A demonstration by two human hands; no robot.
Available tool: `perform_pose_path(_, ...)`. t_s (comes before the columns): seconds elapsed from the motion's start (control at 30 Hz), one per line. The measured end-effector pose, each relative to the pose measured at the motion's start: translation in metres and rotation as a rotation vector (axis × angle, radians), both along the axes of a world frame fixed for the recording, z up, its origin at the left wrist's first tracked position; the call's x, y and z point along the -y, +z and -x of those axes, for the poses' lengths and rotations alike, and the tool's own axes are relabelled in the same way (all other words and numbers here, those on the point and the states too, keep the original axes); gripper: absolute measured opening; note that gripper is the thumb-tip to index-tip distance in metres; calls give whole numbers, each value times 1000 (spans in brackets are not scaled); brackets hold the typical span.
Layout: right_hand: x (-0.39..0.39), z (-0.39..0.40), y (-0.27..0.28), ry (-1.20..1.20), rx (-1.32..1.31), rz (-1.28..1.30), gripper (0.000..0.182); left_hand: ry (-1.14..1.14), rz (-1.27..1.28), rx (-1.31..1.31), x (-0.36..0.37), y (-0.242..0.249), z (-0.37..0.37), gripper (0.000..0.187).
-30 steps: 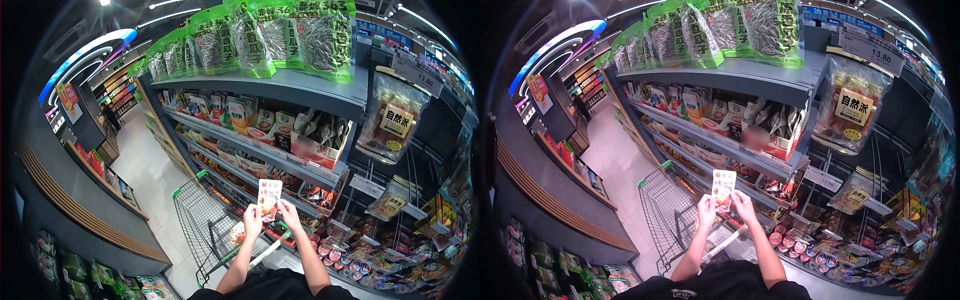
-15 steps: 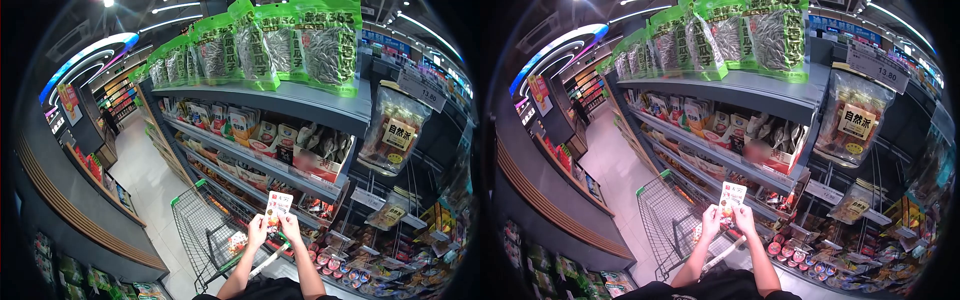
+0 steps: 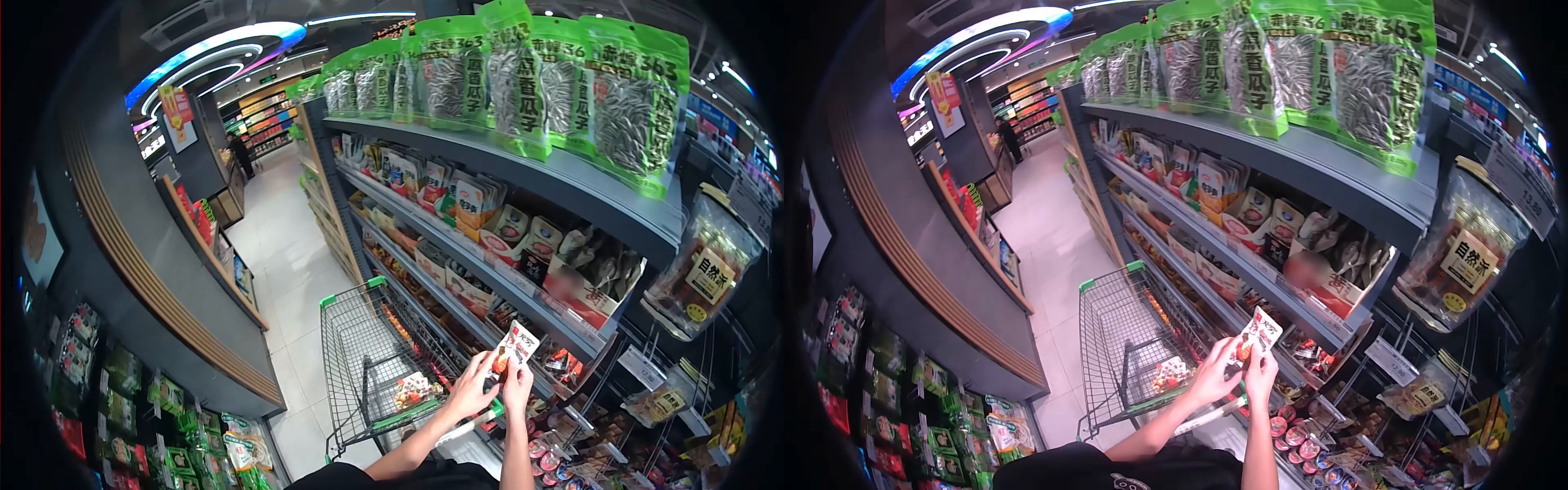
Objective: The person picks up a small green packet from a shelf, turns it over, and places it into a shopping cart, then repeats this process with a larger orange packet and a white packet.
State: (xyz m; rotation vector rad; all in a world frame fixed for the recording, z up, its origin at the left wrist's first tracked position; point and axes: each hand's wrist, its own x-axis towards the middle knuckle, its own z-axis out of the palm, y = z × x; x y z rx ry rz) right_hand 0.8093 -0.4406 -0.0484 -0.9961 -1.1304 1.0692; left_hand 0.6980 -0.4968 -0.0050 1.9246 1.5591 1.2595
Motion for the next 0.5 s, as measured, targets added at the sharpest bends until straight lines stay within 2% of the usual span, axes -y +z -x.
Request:
perform_pose_path(0.1,2,-5,-5,71,65,84,29,-12,-23,-36,-2,-12,-7,80)
perform_pose_path(0.2,13,5,6,99,79,32,33,24,-16,3,-3,-26,-10,79)
perform_pose_path(0.23,15,7,8,107,177,-2,38,23,-14,18,-3,-26,-14,78)
perform_pose_path(0.3,25,5,22,158,234,97,42,21,-9,88,-4,-35,-16,76)
perform_pose_path(0.37,15,5,-4,158,209,2,46,25,18,103,-5,-41,-15,73)
perform_pose_path(0.43,27,-4,35,283,314,229,46,58,163,271,-6,-46,-14,55)
perform_pose_path(0.5,26,-2,22,238,301,99,45,82,75,315,-11,-53,-12,42)
